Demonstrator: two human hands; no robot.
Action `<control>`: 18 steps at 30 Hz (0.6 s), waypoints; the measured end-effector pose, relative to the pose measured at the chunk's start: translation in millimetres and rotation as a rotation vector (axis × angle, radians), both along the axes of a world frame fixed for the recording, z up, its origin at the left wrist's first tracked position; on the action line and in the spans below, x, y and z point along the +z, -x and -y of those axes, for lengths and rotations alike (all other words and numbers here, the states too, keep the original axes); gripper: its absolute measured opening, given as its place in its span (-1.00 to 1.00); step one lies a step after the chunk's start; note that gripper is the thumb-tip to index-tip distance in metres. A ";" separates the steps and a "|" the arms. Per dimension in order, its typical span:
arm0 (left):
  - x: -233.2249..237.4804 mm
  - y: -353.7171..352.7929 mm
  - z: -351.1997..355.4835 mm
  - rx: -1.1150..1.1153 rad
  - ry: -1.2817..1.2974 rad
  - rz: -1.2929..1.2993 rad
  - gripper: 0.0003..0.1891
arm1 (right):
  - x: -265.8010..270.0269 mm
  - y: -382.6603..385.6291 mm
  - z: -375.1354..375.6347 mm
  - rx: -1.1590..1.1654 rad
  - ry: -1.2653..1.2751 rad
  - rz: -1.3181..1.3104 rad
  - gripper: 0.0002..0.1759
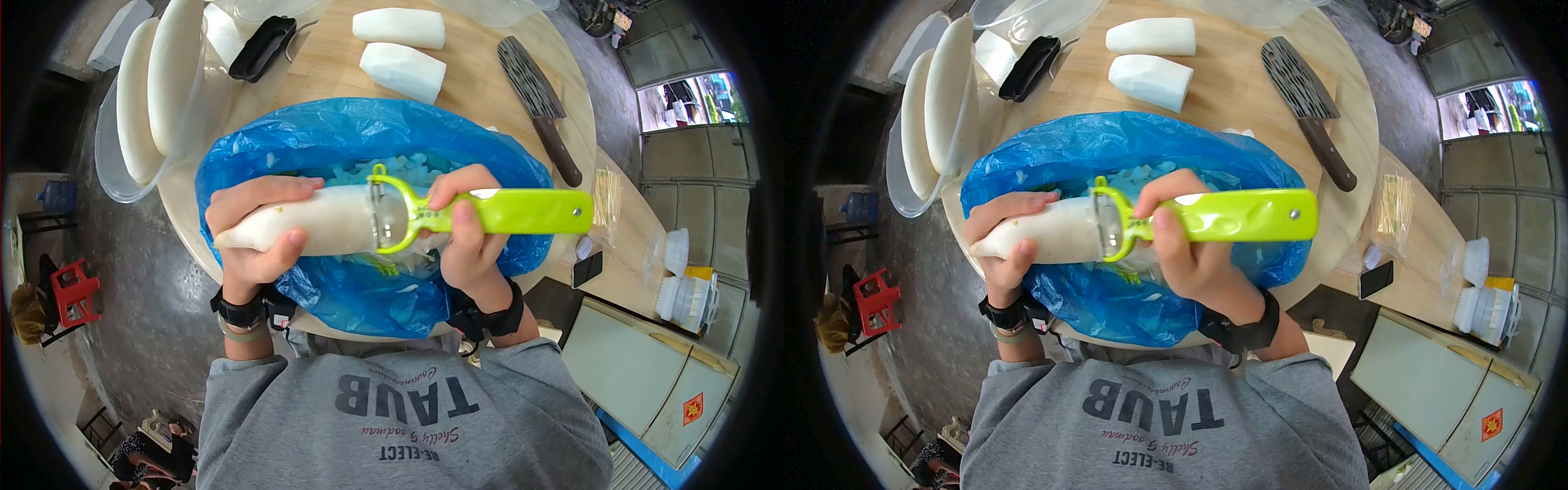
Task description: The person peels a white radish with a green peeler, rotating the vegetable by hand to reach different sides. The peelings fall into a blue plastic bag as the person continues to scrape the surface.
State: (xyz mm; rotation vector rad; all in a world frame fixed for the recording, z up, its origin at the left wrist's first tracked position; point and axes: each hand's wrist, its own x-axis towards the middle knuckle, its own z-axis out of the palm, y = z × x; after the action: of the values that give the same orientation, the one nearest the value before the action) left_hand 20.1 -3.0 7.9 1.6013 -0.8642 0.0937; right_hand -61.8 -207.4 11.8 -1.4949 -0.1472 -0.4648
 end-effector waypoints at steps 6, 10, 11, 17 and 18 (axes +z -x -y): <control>0.3 0.2 -0.1 0.003 -0.006 -0.005 -0.64 | 0.3 -6.5 7.4 -0.293 -0.197 -0.019 -0.79; 2.0 0.4 0.8 0.005 0.000 -0.007 -0.64 | -2.1 -3.6 7.6 -0.180 -0.249 0.019 -0.74; 1.7 0.2 0.5 0.005 -0.001 -0.001 -0.64 | -1.7 -1.8 6.3 -0.129 -0.246 0.016 -0.74; -1.0 -0.5 -1.9 -0.004 -0.015 -0.001 -0.64 | 1.0 0.4 -2.0 0.121 -0.181 -0.019 -0.79; -0.8 -0.5 -1.7 -0.004 -0.013 0.000 -0.65 | 4.8 -0.3 -4.7 0.130 -0.174 -0.035 -0.81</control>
State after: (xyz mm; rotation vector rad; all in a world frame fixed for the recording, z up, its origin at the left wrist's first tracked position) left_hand 20.6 -1.3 7.1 1.6111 -0.8695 0.0848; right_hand -61.5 -202.7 16.7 -1.3139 -0.1710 -0.3376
